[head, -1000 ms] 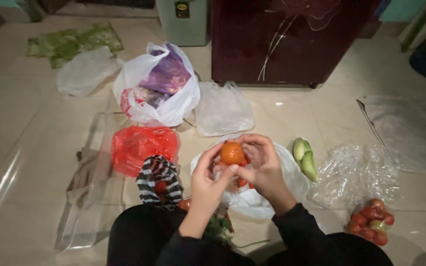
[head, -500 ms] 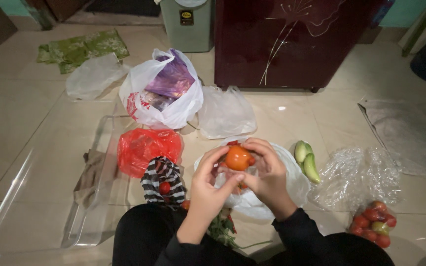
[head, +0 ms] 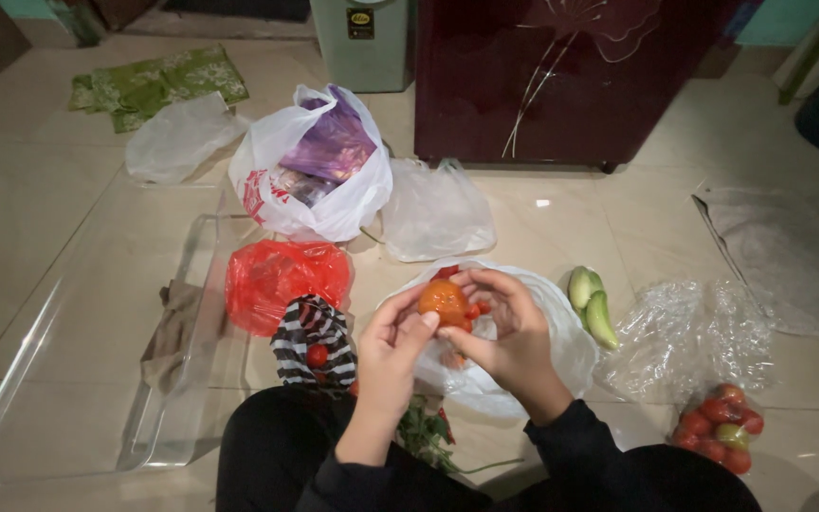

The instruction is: The person sits on the floor and sorts cherry tomatoes from a white plastic bag into a clear plastic bag. They handle the tomatoes by hand, placing them into the clear bag and arranging them.

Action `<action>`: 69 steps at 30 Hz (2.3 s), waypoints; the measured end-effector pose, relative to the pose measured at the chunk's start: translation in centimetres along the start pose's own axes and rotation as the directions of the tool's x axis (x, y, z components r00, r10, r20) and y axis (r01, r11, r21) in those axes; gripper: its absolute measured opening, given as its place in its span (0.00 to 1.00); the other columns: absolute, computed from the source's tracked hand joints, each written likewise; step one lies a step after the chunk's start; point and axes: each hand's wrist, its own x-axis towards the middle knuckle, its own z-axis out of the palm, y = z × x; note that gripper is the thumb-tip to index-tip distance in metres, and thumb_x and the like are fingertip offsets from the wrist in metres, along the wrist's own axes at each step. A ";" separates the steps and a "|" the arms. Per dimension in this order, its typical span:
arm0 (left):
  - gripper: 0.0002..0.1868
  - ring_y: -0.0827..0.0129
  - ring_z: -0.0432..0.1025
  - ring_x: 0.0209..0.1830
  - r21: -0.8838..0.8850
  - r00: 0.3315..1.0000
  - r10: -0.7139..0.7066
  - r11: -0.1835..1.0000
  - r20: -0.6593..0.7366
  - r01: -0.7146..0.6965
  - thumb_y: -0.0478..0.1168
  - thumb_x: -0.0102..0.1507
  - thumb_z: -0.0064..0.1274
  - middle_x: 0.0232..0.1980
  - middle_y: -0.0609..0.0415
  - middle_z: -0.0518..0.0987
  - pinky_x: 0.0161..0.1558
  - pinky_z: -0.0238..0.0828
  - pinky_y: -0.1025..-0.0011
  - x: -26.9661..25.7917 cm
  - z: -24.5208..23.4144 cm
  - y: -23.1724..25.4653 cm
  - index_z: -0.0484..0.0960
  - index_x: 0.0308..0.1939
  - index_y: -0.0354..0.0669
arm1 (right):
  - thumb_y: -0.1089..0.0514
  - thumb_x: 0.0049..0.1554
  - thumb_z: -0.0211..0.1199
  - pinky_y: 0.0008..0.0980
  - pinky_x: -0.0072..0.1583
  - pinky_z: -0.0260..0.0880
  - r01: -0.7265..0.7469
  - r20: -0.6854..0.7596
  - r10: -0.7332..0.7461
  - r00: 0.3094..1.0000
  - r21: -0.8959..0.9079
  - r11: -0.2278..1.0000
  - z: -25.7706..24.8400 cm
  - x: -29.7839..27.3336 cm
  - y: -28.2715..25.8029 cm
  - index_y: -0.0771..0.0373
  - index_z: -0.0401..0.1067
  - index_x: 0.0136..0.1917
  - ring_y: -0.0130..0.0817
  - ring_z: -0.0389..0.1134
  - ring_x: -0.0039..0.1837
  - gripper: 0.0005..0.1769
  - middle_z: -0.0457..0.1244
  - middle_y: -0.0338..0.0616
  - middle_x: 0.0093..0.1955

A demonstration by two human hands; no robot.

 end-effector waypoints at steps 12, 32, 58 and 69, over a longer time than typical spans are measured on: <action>0.18 0.74 0.72 0.42 0.203 0.899 -0.362 0.888 -0.246 0.413 0.44 0.68 0.48 0.49 0.51 0.81 0.36 0.75 0.68 0.9 -6.4 -0.3 0.82 0.58 0.39 | 0.73 0.50 0.72 0.32 0.65 0.69 -0.162 0.026 0.160 0.987 0.069 0.984 2.1 0.2 2.1 0.67 0.56 0.72 0.35 0.67 0.65 0.41 0.63 0.50 0.64; 0.22 0.40 0.70 0.61 0.664 0.668 -0.002 0.105 -0.744 0.740 0.38 0.60 0.57 0.63 0.34 0.71 0.59 0.70 0.53 5.0 -29.7 -11.0 0.75 0.57 0.36 | 0.61 0.48 0.67 0.44 0.52 0.72 -0.499 0.177 0.615 0.769 -0.436 0.749 24.5 -5.6 24.3 0.63 0.73 0.51 0.51 0.73 0.49 0.16 0.70 0.55 0.45; 0.14 0.47 0.77 0.50 0.723 0.976 0.009 0.670 0.217 -0.167 0.29 0.61 0.44 0.47 0.39 0.82 0.54 0.73 0.56 12.1 -1.2 -28.1 0.79 0.50 0.38 | 0.62 0.57 0.54 0.45 0.59 0.71 -0.397 -0.155 0.570 0.807 -0.857 0.329 -15.9 -7.1 29.4 0.54 0.79 0.49 0.53 0.73 0.54 0.12 0.71 0.50 0.48; 0.33 0.34 0.65 0.61 0.823 0.969 -0.043 0.539 0.242 -0.181 0.24 0.52 0.45 0.70 0.29 0.65 0.58 0.67 0.52 14.9 0.9 -29.2 0.69 0.64 0.32 | 0.58 0.56 0.55 0.48 0.63 0.65 -0.206 -0.245 0.665 0.706 -0.969 -0.137 -14.2 -4.2 30.8 0.56 0.62 0.70 0.55 0.57 0.70 0.27 0.57 0.48 0.69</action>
